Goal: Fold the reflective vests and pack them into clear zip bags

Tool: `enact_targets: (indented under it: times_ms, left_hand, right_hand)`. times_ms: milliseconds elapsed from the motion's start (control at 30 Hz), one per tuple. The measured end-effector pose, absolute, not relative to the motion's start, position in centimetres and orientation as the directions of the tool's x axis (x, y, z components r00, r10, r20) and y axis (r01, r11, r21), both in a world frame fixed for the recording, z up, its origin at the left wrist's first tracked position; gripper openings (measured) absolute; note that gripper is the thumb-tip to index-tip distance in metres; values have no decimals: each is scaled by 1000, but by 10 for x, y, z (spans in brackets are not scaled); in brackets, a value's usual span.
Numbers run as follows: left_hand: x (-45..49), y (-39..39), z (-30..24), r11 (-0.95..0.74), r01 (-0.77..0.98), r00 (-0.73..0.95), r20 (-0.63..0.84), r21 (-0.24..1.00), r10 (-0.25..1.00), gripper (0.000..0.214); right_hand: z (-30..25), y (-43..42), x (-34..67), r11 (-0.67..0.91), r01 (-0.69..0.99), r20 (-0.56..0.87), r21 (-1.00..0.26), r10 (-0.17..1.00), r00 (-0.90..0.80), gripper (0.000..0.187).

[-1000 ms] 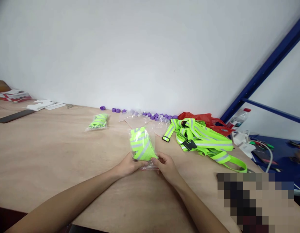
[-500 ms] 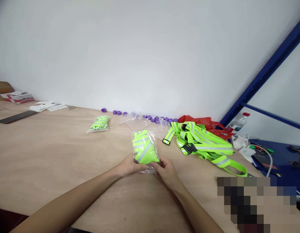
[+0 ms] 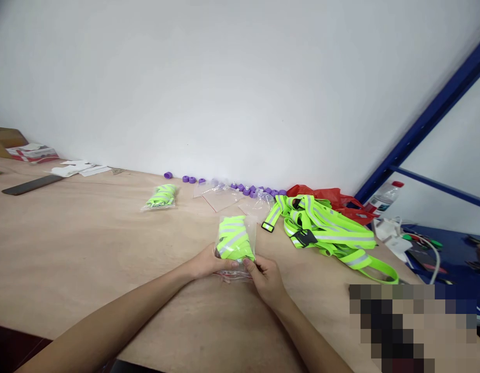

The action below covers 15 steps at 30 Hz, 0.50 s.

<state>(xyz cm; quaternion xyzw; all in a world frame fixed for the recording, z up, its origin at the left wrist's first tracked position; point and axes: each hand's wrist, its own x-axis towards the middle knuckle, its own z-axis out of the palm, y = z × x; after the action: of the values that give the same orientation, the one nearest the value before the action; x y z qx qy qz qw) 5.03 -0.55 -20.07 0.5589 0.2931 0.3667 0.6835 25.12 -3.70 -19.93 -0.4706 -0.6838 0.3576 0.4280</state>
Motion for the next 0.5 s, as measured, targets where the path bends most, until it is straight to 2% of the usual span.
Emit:
enact_targets:
  times_ms: [267,500]
  left_hand:
    - [55,-6,-203,193,-243,484,-54,951,873,53]
    - [57,-7,-207,271,-297,517,-85,916,852,59]
  right_hand:
    - [-198,-34,248,313,315,287,-896,949,-127,45]
    - [-202,-32,247,309,281,281,-909,950,-138,35]
